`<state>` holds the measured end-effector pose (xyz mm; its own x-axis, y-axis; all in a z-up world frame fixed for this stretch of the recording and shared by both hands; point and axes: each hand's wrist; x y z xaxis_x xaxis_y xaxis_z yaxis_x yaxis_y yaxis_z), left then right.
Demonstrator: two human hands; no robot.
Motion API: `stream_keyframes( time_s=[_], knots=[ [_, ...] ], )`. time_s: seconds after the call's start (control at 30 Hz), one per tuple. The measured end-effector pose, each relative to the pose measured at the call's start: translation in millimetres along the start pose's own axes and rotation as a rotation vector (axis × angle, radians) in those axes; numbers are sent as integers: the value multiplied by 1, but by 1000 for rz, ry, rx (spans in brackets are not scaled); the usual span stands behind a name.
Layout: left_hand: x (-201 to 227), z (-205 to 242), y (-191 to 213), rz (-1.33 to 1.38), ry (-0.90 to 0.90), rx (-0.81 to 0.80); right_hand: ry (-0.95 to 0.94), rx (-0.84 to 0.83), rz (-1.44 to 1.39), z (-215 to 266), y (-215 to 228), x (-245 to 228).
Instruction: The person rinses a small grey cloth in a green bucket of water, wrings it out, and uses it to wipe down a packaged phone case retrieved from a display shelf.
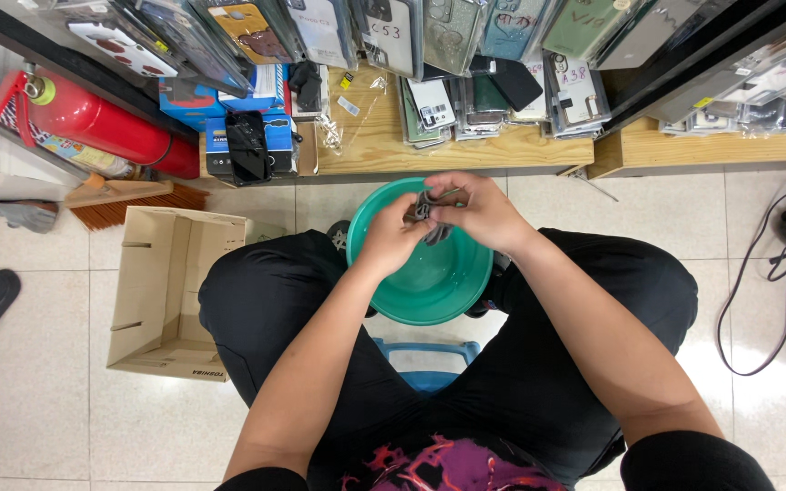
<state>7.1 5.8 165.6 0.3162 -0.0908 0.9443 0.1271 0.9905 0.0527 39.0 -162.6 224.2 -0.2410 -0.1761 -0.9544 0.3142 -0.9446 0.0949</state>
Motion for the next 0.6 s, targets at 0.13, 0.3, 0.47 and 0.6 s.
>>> stream_keyframes(
  time_s=[0.13,0.3,0.47,0.6],
  knots=[
    [5,6,0,-81,-44,48,-47,-4,97,-9,6,23],
    [7,9,8,-242,-40,35,-187,23,-48,-10,10,30],
    [10,12,12,-309,50,-91,-131,46,-44,-5,13,11],
    [38,24,7,-196,28,-136,-87,-36,-42,2,10,-7]
  ],
)
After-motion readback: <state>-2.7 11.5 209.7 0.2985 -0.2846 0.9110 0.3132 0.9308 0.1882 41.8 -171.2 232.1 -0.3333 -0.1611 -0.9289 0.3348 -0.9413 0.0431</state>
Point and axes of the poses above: each hand's wrist, its own z-axis away from the middle knuckle, its own y-axis out of the back of the hand, x = y × z, and after that the axes turned 4 degrees about x, right-handed
